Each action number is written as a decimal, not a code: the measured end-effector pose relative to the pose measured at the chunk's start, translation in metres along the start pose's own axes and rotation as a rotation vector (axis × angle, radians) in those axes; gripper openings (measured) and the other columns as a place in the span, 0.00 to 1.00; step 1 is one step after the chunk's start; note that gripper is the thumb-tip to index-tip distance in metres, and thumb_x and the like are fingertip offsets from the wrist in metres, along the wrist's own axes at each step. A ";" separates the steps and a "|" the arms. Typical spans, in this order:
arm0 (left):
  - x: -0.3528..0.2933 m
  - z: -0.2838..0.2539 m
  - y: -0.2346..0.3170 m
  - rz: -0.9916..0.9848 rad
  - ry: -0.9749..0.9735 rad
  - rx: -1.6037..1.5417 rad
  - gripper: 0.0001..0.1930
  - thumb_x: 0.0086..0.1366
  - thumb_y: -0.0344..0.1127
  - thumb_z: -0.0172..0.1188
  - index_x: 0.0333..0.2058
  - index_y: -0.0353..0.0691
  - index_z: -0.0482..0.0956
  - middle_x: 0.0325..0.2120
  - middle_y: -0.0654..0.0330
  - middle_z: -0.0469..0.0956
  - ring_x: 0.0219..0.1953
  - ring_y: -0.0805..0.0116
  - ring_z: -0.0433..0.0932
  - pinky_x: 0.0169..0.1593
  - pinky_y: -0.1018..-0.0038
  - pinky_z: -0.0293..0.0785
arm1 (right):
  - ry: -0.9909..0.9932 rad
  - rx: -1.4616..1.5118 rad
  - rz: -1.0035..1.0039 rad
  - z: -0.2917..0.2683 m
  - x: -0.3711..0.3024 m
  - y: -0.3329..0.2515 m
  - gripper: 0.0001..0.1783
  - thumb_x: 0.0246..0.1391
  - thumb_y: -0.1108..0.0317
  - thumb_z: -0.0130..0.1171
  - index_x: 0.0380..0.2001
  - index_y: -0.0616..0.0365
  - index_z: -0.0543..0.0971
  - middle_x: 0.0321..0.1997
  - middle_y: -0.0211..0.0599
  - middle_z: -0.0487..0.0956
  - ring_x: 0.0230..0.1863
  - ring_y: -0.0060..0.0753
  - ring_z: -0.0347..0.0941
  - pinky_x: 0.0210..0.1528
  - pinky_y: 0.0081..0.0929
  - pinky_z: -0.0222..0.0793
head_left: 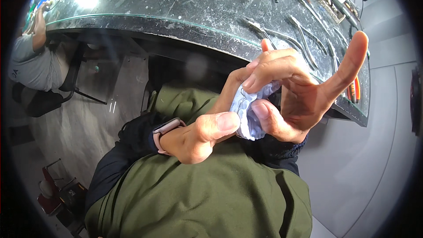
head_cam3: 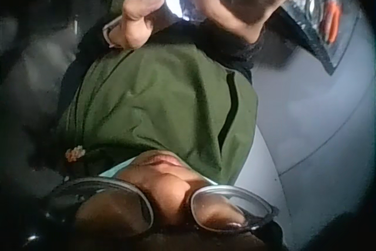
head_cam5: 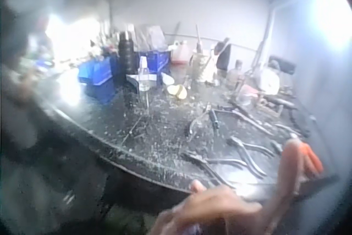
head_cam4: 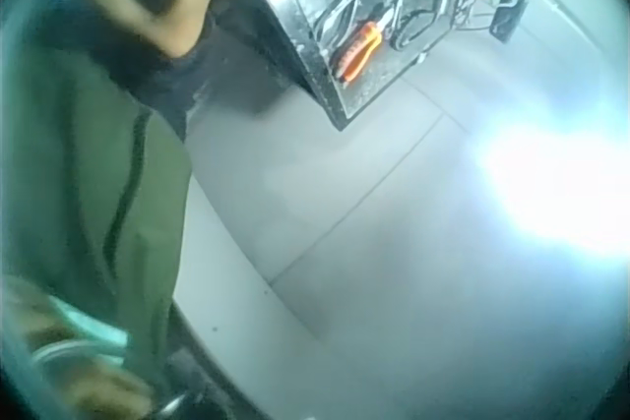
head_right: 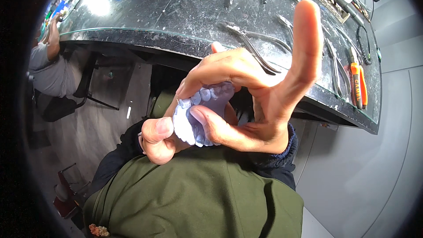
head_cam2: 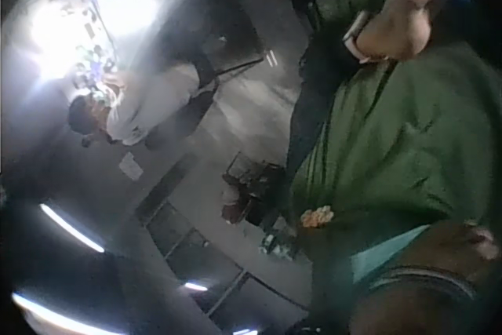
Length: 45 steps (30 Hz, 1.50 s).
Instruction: The person holds a thin metal wire and a dental cast, using pliers to bend and shape the wire, and places it against the cast.
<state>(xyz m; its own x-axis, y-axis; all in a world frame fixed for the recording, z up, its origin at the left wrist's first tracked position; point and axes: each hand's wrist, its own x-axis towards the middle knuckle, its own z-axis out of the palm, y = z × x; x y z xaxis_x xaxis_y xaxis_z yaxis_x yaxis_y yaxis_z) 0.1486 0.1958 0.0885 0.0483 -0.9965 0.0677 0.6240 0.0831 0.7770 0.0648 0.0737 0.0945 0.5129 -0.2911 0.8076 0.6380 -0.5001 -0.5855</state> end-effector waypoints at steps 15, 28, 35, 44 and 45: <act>0.013 -0.015 -0.027 0.415 -0.110 -0.010 0.40 0.50 0.48 0.42 0.58 0.29 0.44 0.53 0.48 0.55 0.56 0.59 0.56 0.59 0.64 0.49 | -0.023 -0.277 -0.042 -0.010 -0.011 -0.007 0.26 0.42 0.66 0.59 0.46 0.65 0.68 0.42 0.56 0.73 0.52 0.50 0.65 0.59 0.55 0.48; 0.032 -0.039 -0.048 0.747 -0.285 0.204 0.41 0.49 0.46 0.40 0.61 0.38 0.41 0.56 0.48 0.50 0.60 0.54 0.52 0.60 0.56 0.48 | -0.029 -0.189 0.338 0.005 -0.009 -0.015 0.06 0.33 0.71 0.63 0.18 0.60 0.77 0.56 0.58 0.65 0.66 0.53 0.45 0.63 0.55 0.36; 0.025 -0.034 -0.035 0.723 -0.254 0.244 0.41 0.47 0.46 0.41 0.60 0.37 0.43 0.56 0.47 0.51 0.60 0.54 0.52 0.60 0.57 0.48 | -0.118 -0.134 0.421 0.001 -0.003 -0.015 0.06 0.32 0.71 0.62 0.14 0.60 0.75 0.54 0.58 0.66 0.65 0.50 0.48 0.63 0.48 0.39; 0.013 0.003 -0.017 0.225 0.134 -0.168 0.42 0.45 0.52 0.45 0.59 0.36 0.56 0.44 0.50 0.68 0.43 0.64 0.69 0.53 0.67 0.60 | 0.014 -0.284 0.089 -0.008 -0.011 -0.006 0.13 0.35 0.68 0.62 0.24 0.58 0.69 0.43 0.59 0.74 0.58 0.55 0.60 0.61 0.52 0.43; 0.010 0.000 -0.011 0.139 0.066 -0.189 0.42 0.46 0.51 0.45 0.60 0.37 0.53 0.46 0.50 0.67 0.45 0.63 0.68 0.55 0.66 0.58 | 0.014 -0.341 0.039 -0.009 -0.009 -0.007 0.17 0.36 0.68 0.61 0.28 0.58 0.66 0.42 0.59 0.74 0.57 0.56 0.60 0.61 0.53 0.44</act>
<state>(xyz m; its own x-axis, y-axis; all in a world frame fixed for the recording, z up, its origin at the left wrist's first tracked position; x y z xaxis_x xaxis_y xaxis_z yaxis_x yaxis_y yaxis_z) 0.1422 0.1845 0.0811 0.1904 -0.9744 0.1199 0.7422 0.2228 0.6320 0.0503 0.0730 0.0917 0.5236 -0.3257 0.7873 0.3878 -0.7317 -0.5606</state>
